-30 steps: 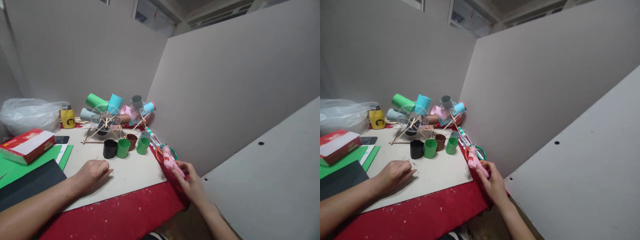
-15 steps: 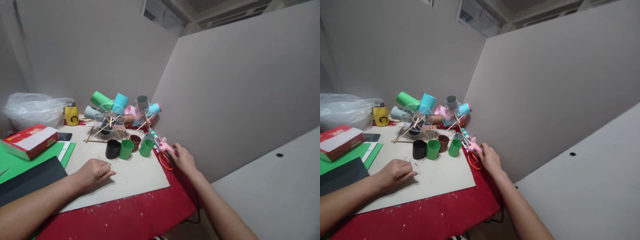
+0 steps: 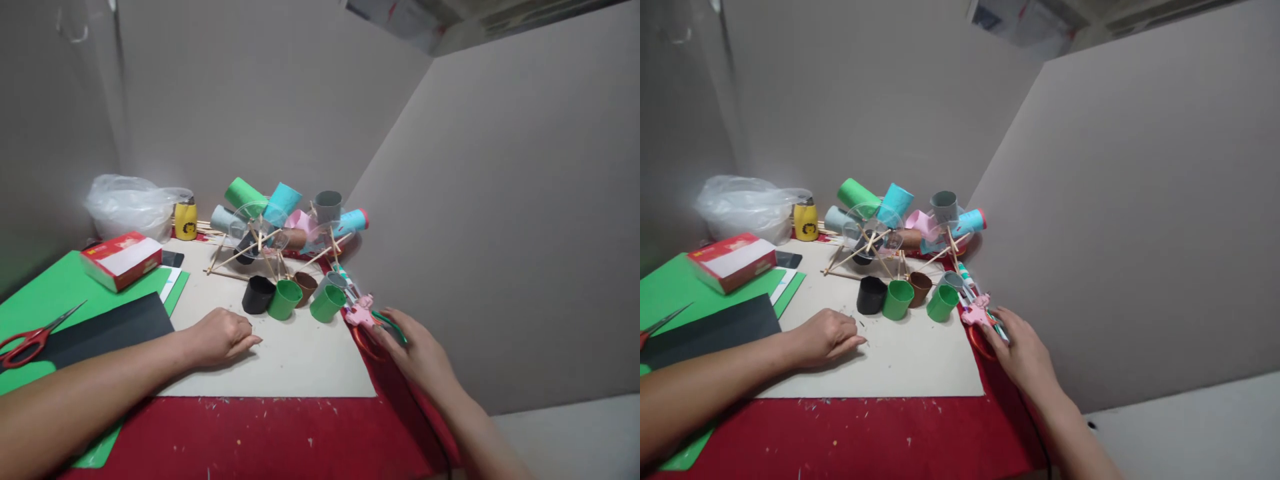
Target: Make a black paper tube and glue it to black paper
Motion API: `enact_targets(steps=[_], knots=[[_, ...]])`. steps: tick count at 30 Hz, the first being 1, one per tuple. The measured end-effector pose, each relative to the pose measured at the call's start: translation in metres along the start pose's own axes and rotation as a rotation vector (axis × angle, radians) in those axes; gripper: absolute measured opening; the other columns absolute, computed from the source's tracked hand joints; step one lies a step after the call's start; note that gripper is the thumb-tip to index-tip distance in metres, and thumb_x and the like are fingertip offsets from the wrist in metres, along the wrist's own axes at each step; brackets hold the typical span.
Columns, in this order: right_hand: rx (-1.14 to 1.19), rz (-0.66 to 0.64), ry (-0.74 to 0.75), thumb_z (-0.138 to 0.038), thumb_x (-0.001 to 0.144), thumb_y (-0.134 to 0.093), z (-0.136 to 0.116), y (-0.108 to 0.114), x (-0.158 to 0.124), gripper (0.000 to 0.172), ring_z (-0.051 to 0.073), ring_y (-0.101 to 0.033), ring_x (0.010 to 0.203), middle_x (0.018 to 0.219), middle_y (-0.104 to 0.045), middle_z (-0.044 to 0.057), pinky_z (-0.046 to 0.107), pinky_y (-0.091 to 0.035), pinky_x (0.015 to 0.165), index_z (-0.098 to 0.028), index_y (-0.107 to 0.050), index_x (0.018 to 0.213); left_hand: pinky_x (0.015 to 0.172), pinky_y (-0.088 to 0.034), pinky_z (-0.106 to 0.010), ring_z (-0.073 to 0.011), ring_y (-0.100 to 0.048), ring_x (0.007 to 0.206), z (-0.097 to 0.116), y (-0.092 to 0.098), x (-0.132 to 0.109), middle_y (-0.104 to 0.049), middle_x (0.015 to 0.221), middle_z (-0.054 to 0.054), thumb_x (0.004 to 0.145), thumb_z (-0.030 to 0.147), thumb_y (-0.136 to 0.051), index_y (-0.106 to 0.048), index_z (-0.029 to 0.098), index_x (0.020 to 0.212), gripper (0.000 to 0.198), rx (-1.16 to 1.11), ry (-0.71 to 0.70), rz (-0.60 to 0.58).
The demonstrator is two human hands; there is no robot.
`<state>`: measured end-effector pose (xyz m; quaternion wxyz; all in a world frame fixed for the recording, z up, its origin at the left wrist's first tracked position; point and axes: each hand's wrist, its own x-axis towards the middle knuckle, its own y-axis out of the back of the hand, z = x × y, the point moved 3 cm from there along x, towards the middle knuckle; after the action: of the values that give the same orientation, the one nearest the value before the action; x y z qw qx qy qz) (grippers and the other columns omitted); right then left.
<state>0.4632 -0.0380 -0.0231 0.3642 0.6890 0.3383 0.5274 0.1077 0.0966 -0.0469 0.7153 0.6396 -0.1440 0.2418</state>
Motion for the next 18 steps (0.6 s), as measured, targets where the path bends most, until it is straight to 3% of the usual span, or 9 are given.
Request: enact_targets(steps=[2,5,9,13,18], knots=[[0.064,0.03,0.093,-0.046,0.092,-0.049,-0.034,0.009,0.001,0.033,0.028,-0.067,0.106,0.114,-0.072,0.013,0.044,-0.052,0.093,-0.022,-0.066,0.106,0.051,-0.033,-0.028,-0.0128,-0.05,0.051,-0.001,-0.001,-0.001,-0.057,0.058,-0.001,0.101,0.029,-0.04,-0.054,0.018,0.064,0.041,-0.004,0.01,0.004],[0.238,0.075,0.372,-0.027,0.095,-0.054,-0.1,0.017,0.007,0.012,0.025,-0.071,0.096,0.101,-0.076,0.009,0.042,-0.054,0.088,-0.024,-0.065,0.096,0.052,-0.033,-0.027,-0.0129,-0.051,0.053,-0.001,-0.001,-0.002,-0.058,0.062,-0.001,0.101,0.029,-0.041,-0.052,0.018,0.066,0.038,-0.023,0.035,0.0],[0.26,0.038,0.592,-0.019,0.096,-0.053,-0.169,0.001,0.028,0.012,0.022,-0.07,0.096,0.1,-0.075,0.01,0.036,-0.057,0.082,-0.02,-0.065,0.097,0.054,-0.036,-0.026,-0.0137,-0.053,0.06,0.0,0.0,-0.003,-0.059,0.072,-0.002,0.098,0.028,-0.046,-0.051,0.019,0.075,0.025,-0.07,0.055,-0.021],[0.166,-0.028,0.645,-0.018,0.092,-0.057,-0.2,-0.03,0.05,0.019,0.026,-0.068,0.099,0.113,-0.072,0.015,0.042,-0.058,0.081,-0.015,-0.067,0.108,0.055,-0.036,-0.027,-0.0145,-0.054,0.062,0.002,0.0,-0.002,-0.06,0.077,-0.001,0.095,0.024,-0.048,-0.049,0.019,0.081,0.014,-0.046,0.077,-0.009],[0.052,-0.081,0.678,-0.012,0.088,-0.06,-0.21,-0.05,0.066,0.015,0.031,-0.063,0.089,0.107,-0.074,0.016,0.047,-0.054,0.074,-0.016,-0.074,0.086,0.054,-0.036,-0.027,-0.0143,-0.053,0.062,0.0,0.0,-0.002,-0.058,0.075,0.0,0.093,0.021,-0.049,-0.047,0.02,0.08,0.013,-0.06,0.152,0.052]])
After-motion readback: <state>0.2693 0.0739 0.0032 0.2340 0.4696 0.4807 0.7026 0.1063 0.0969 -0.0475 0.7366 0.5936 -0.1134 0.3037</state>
